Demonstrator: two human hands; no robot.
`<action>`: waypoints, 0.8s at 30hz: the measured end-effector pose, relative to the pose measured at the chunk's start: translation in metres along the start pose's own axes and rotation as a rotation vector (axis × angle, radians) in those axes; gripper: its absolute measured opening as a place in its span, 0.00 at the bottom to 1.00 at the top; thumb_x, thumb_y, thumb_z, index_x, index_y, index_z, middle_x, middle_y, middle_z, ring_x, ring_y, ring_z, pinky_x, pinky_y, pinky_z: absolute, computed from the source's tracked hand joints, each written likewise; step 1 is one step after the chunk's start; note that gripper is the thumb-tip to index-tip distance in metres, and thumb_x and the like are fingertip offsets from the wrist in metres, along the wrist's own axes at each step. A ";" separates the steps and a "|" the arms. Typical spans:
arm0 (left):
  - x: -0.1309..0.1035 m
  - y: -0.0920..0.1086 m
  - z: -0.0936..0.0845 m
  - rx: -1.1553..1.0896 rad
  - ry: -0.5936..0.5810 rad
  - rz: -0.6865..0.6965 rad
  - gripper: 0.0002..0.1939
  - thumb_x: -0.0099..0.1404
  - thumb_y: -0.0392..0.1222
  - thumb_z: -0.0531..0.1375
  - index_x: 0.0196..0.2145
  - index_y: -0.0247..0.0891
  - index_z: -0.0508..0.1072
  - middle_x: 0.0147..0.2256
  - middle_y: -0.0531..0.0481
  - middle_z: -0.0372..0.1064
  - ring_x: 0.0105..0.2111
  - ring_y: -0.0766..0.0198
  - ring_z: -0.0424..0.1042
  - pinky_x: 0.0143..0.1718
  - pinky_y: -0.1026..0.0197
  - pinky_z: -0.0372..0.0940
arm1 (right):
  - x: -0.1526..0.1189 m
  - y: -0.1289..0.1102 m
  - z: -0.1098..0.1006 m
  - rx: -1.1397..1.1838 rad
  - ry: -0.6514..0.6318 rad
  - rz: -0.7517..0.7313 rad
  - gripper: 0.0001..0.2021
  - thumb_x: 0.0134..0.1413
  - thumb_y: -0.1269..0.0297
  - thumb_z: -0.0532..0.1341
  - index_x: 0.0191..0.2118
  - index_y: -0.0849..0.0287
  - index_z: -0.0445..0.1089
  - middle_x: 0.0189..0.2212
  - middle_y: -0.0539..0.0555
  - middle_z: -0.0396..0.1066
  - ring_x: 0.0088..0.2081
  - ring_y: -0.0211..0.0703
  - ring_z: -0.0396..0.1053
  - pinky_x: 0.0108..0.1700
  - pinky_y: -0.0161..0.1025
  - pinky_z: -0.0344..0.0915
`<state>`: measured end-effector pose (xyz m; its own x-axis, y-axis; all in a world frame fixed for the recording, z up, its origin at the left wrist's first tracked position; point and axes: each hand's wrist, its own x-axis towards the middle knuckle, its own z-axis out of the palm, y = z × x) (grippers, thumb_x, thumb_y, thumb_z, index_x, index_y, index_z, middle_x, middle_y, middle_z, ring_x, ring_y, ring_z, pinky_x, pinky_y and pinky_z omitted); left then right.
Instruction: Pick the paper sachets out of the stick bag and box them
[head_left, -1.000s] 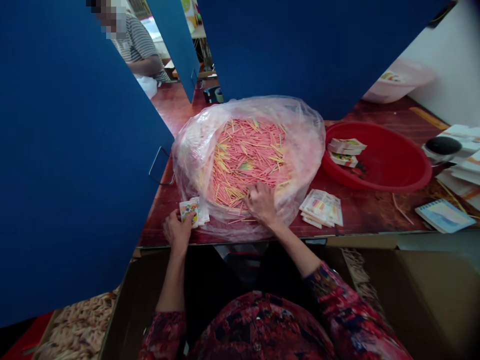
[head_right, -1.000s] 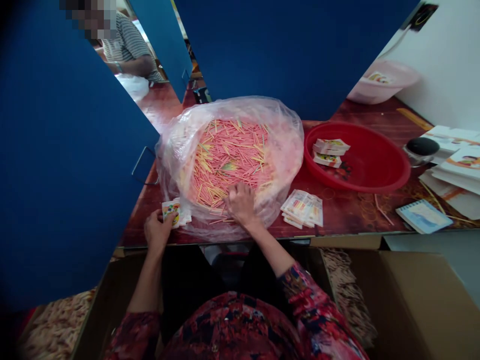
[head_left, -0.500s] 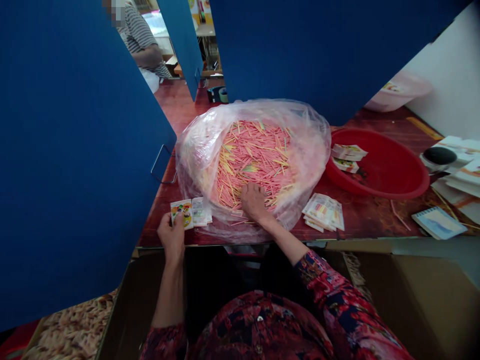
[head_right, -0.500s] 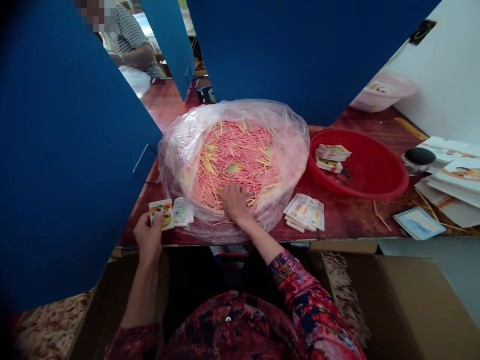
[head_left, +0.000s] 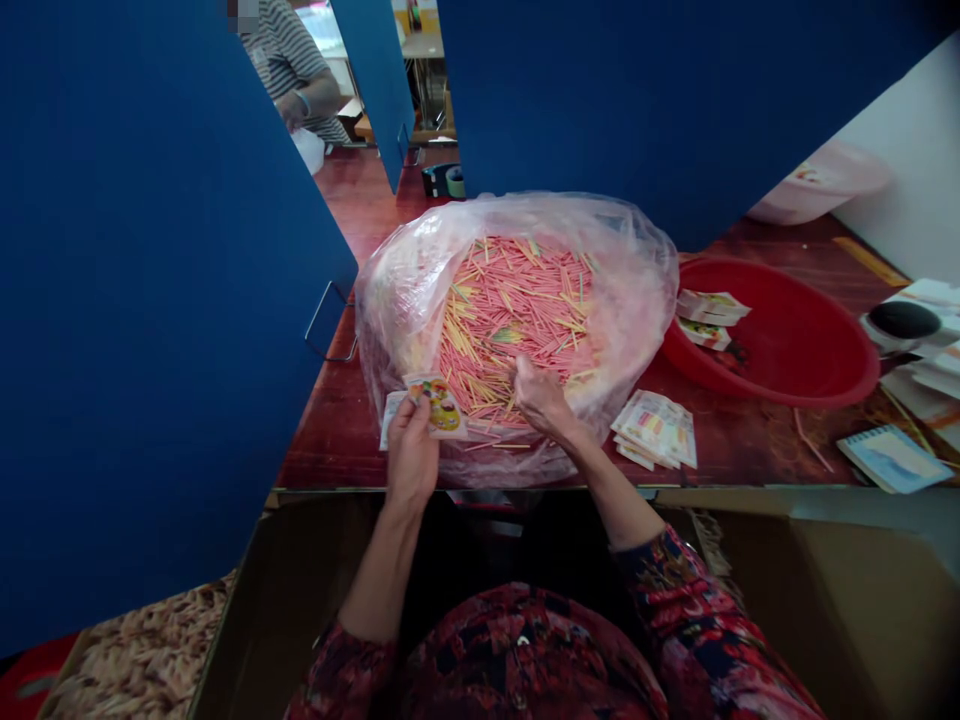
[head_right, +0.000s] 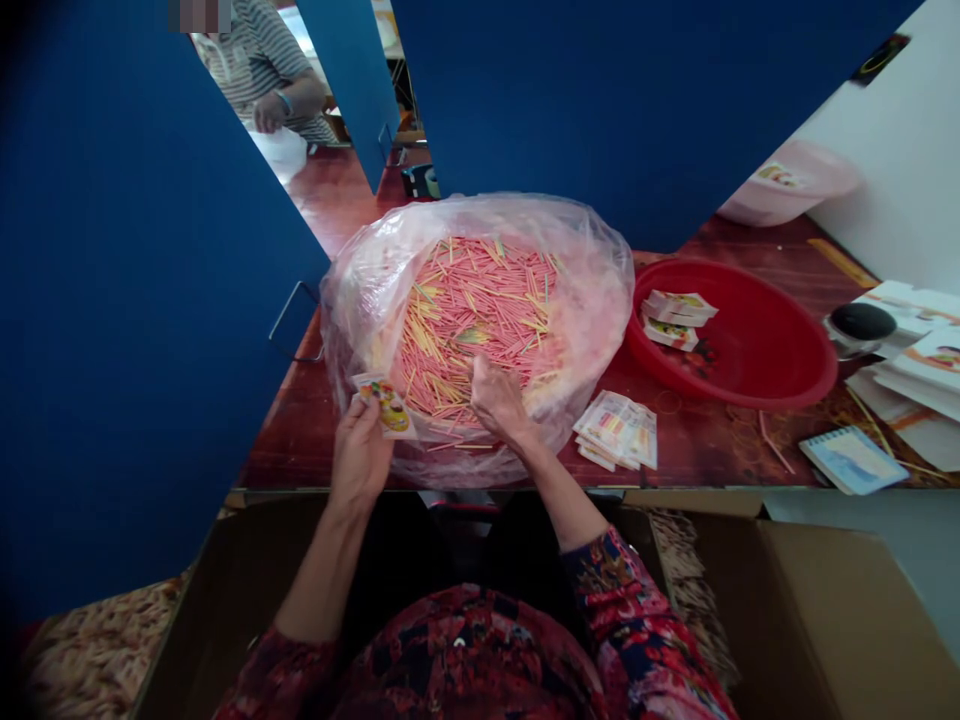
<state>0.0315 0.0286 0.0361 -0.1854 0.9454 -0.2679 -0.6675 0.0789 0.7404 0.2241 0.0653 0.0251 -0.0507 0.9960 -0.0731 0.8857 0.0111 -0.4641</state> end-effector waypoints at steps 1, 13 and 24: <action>0.001 -0.008 0.008 -0.023 -0.020 -0.005 0.18 0.49 0.46 0.76 0.36 0.39 0.79 0.38 0.50 0.80 0.38 0.64 0.78 0.48 0.60 0.71 | -0.002 0.001 0.002 0.108 -0.037 -0.034 0.09 0.64 0.70 0.48 0.43 0.59 0.64 0.31 0.56 0.71 0.31 0.45 0.65 0.37 0.40 0.55; 0.009 -0.048 0.021 0.052 -0.081 -0.072 0.16 0.55 0.48 0.72 0.38 0.37 0.79 0.38 0.49 0.80 0.40 0.61 0.79 0.49 0.59 0.70 | -0.015 -0.020 0.046 1.047 -0.292 -0.279 0.13 0.60 0.53 0.57 0.43 0.57 0.71 0.33 0.52 0.71 0.37 0.43 0.66 0.43 0.40 0.64; 0.003 0.007 -0.026 0.090 0.066 0.023 0.20 0.49 0.44 0.77 0.40 0.40 0.80 0.42 0.49 0.80 0.38 0.64 0.78 0.41 0.62 0.73 | 0.030 -0.036 0.027 -0.019 0.019 0.016 0.14 0.71 0.57 0.49 0.51 0.59 0.65 0.38 0.59 0.77 0.38 0.50 0.74 0.37 0.39 0.60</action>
<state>0.0075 0.0237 0.0245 -0.2489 0.9246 -0.2884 -0.5954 0.0888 0.7985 0.1785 0.0927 0.0159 -0.0280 0.9976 -0.0636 0.8948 -0.0034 -0.4465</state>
